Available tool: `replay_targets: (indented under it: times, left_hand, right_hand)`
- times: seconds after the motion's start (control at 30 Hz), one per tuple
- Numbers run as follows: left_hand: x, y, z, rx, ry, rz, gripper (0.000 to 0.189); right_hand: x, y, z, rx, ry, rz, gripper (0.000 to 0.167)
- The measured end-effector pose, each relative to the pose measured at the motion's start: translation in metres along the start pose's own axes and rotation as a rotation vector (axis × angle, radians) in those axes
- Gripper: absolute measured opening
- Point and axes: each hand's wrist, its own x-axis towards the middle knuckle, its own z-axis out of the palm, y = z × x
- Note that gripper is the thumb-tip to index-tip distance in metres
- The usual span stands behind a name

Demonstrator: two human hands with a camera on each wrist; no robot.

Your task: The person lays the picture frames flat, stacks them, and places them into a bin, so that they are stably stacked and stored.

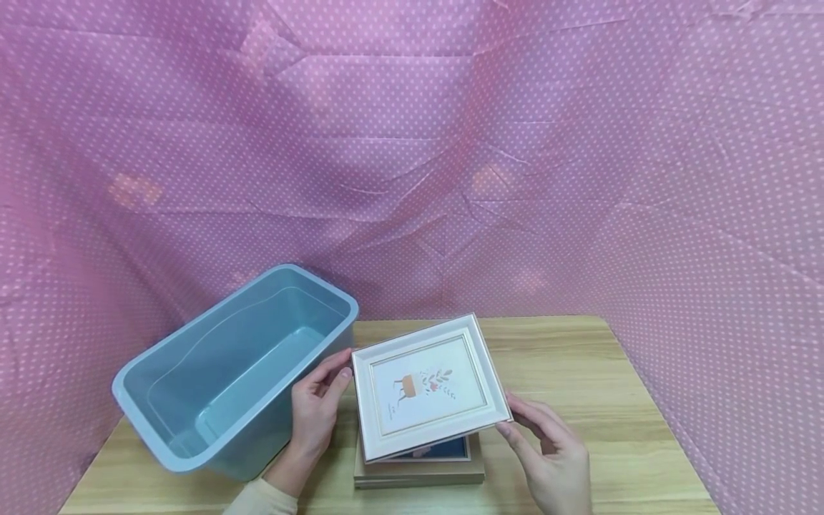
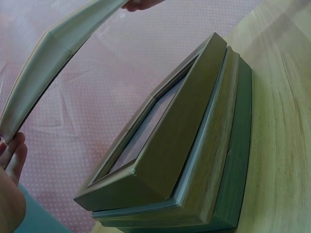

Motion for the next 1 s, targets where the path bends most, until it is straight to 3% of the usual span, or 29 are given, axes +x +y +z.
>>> replay_targets:
  times: [0.3,0.6,0.87,1.0]
  left_hand:
    - [0.001,0.003,-0.001,0.045,-0.043,-0.048,0.034]
    - [0.002,0.003,0.0,0.068,-0.08,-0.077,0.038]
    - [0.001,0.004,-0.001,0.118,-0.106,-0.098,0.04]
    - [0.001,0.002,-0.001,0.131,-0.113,-0.114,0.042]
  right_hand:
    - [-0.005,-0.001,0.003,-0.06,0.041,0.065,0.041]
    - [-0.012,0.009,0.007,0.013,0.033,-0.075,0.042]
    - [-0.026,0.013,0.016,-0.05,0.109,0.064,0.038]
    - [-0.031,0.014,0.024,0.01,0.162,0.104,0.036]
